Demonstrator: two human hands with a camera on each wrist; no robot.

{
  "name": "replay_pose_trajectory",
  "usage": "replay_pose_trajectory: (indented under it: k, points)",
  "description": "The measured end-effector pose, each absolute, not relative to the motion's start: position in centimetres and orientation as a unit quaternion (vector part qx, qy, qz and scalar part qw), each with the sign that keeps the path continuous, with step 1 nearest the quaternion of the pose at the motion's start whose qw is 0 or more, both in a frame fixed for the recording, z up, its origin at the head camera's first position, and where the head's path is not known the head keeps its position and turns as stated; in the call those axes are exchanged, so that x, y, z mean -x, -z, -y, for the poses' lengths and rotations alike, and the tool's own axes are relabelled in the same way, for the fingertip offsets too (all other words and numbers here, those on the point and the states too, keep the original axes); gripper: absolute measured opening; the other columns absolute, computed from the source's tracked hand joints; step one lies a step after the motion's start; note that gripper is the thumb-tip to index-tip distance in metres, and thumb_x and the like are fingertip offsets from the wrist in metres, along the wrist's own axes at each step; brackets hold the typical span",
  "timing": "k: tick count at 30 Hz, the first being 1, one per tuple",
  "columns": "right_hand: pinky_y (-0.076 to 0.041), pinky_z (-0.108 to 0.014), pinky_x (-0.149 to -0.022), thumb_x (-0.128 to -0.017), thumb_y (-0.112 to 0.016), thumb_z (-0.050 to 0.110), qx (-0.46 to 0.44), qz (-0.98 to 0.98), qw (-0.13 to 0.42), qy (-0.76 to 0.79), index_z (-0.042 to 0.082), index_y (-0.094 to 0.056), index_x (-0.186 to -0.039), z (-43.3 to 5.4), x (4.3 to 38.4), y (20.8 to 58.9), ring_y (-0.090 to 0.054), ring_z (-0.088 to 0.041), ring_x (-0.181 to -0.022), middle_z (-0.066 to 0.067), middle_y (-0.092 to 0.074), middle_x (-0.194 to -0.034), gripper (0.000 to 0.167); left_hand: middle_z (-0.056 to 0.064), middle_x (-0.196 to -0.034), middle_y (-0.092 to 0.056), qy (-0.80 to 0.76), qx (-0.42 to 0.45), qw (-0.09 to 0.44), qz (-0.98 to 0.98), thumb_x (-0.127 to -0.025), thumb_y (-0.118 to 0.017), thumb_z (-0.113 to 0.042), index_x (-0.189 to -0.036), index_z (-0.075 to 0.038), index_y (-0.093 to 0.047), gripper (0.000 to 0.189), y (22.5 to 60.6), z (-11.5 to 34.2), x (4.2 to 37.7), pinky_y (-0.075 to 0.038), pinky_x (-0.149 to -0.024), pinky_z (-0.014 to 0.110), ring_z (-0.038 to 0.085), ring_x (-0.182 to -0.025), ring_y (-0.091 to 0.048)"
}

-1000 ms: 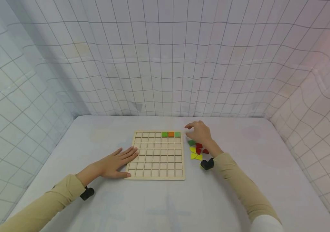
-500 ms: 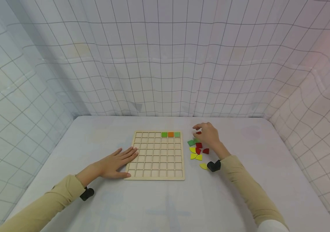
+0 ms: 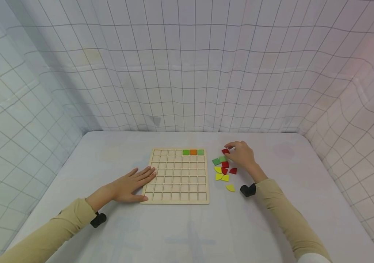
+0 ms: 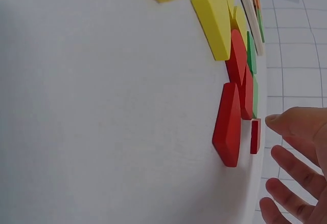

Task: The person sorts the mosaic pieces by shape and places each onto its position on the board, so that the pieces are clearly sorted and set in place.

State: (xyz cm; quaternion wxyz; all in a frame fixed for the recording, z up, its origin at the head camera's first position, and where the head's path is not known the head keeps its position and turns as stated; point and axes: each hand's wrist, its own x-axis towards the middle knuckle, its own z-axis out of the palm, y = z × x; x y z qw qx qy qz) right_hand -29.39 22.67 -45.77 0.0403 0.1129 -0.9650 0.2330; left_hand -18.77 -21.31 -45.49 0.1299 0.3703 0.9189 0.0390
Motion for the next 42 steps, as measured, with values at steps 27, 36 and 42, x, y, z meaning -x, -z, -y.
replay_pose_trajectory:
  k: [27, 36, 42]
  points:
    - [-0.051, -0.051, -0.083, -0.084, -0.063, 0.008, -0.169, 0.964, 0.003, -0.205, 0.010, -0.070, -0.117, -23.7, 30.3, 46.4, -0.050, -0.032, -0.105, -0.017, -0.064, -0.113, 0.033, 0.013, -0.162, -0.014, -0.046, -0.380, 0.123, -0.916, -0.092, -0.051, -0.056, -0.155, -0.009, -0.019, 0.084, 44.9, 21.1, 18.7, -0.015, -0.115, 0.062, 0.033, -0.149, -0.014]
    - [-0.051, -0.051, -0.083, -0.085, -0.068, 0.016, -0.160, 0.965, 0.017, -0.208, 0.007, -0.070, -0.117, -23.8, 30.2, 46.7, -0.049, -0.032, -0.107, -0.015, -0.066, -0.114, 0.033, 0.011, -0.162, -0.012, -0.041, -0.376, 0.128, -0.917, -0.092, -0.048, -0.060, -0.155, -0.012, -0.016, 0.085, 45.2, 21.5, 18.8, -0.014, -0.116, 0.061, 0.031, -0.150, -0.012]
    - [-0.049, -0.056, -0.087, -0.086, -0.067, 0.020, -0.151, 0.969, 0.019, -0.194, 0.004, -0.070, -0.115, -23.9, 30.0, 46.6, -0.047, -0.035, -0.114, -0.018, -0.065, -0.120, 0.033, 0.011, -0.162, -0.011, -0.043, -0.375, 0.130, -0.917, -0.092, -0.049, -0.059, -0.155, -0.012, -0.016, 0.085, 45.4, 21.4, 18.8, -0.013, -0.116, 0.060, 0.031, -0.150, -0.011]
